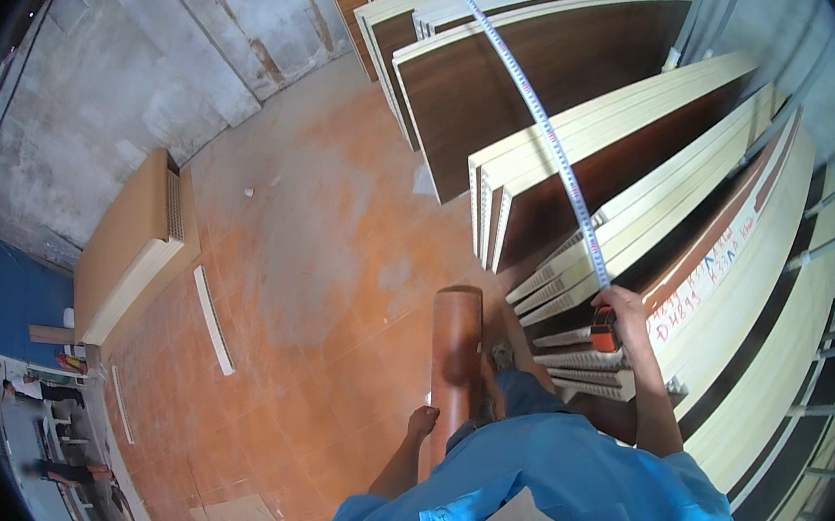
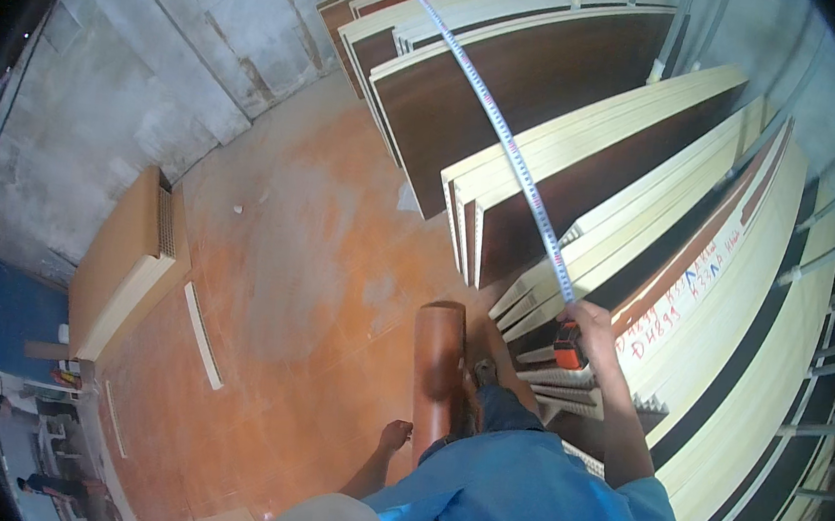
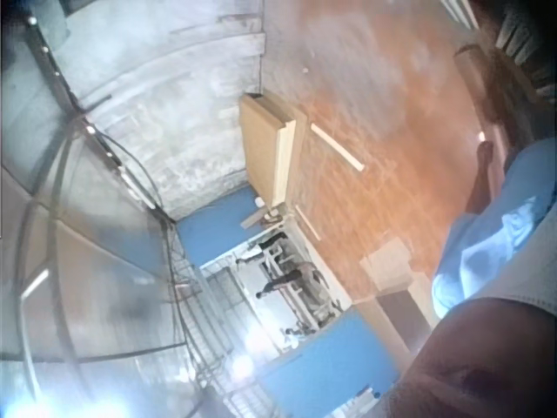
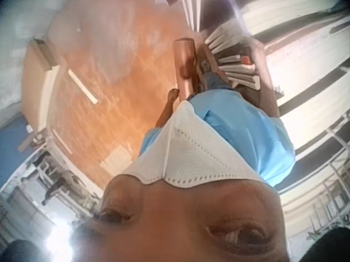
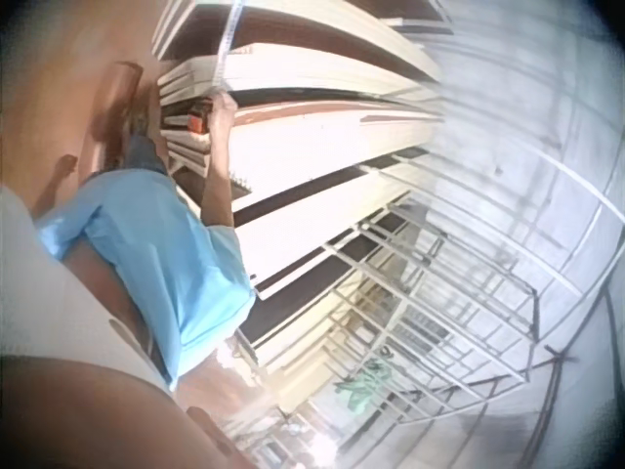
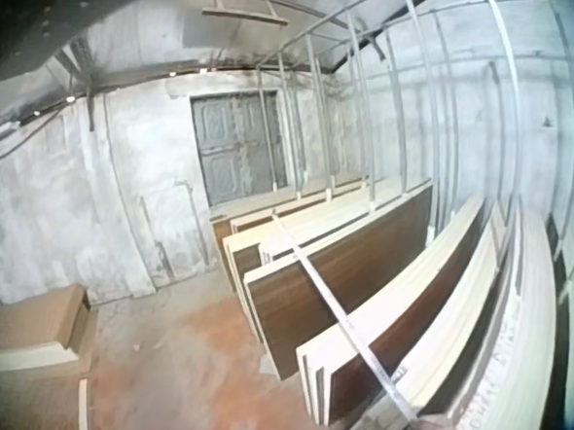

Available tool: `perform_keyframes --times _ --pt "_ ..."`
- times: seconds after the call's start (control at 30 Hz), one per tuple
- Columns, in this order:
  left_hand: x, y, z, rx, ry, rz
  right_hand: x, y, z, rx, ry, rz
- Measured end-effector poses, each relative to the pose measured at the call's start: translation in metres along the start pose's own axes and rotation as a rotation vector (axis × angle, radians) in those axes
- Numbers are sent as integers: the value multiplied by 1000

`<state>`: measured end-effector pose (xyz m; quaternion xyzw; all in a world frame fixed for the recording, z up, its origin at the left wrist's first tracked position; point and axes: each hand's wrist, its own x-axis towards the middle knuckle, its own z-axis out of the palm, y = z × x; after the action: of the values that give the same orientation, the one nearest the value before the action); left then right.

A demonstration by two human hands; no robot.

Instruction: The person uses a tape measure to measure the dimensions of stacked rectangular panels in a warehouse. They repeatedly extend and retract the tape measure while moving between stacks of panels.

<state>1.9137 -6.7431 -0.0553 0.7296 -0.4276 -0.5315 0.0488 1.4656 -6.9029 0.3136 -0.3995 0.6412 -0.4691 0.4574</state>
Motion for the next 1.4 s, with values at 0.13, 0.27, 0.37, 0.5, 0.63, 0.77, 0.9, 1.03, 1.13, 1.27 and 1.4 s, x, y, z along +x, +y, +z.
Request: perform_keyframes --times 0.13,0.27,0.37,0.5,0.63,0.77,0.9,1.03,1.13,1.27,1.4 --pt "17 87 -8 56 -44 71 31 -20 4 124 -151 167" --pt "33 175 -25 -119 -55 238 47 -39 32 145 -326 245" --pt "46 219 -46 -405 -92 324 49 -45 56 217 -461 310" --pt "64 228 -88 -694 30 178 73 -45 101 51 -606 192" --pt "83 188 -128 -927 197 -52 106 -42 143 38 -696 240" --pt "111 132 -163 -792 195 -366 155 -37 194 62 -684 367" --pt "170 83 -226 -833 85 -522 221 -33 280 102 -656 468" --pt "242 65 -319 -1126 23 -214 278 -43 396 -138 -669 157" --pt "291 97 -400 -1054 232 -164 320 -64 467 -71 -691 339" --pt "323 165 -505 -1232 366 -176 370 -91 546 -141 -714 552" --pt "354 194 -560 -1237 331 -194 422 -101 601 -357 -696 351"
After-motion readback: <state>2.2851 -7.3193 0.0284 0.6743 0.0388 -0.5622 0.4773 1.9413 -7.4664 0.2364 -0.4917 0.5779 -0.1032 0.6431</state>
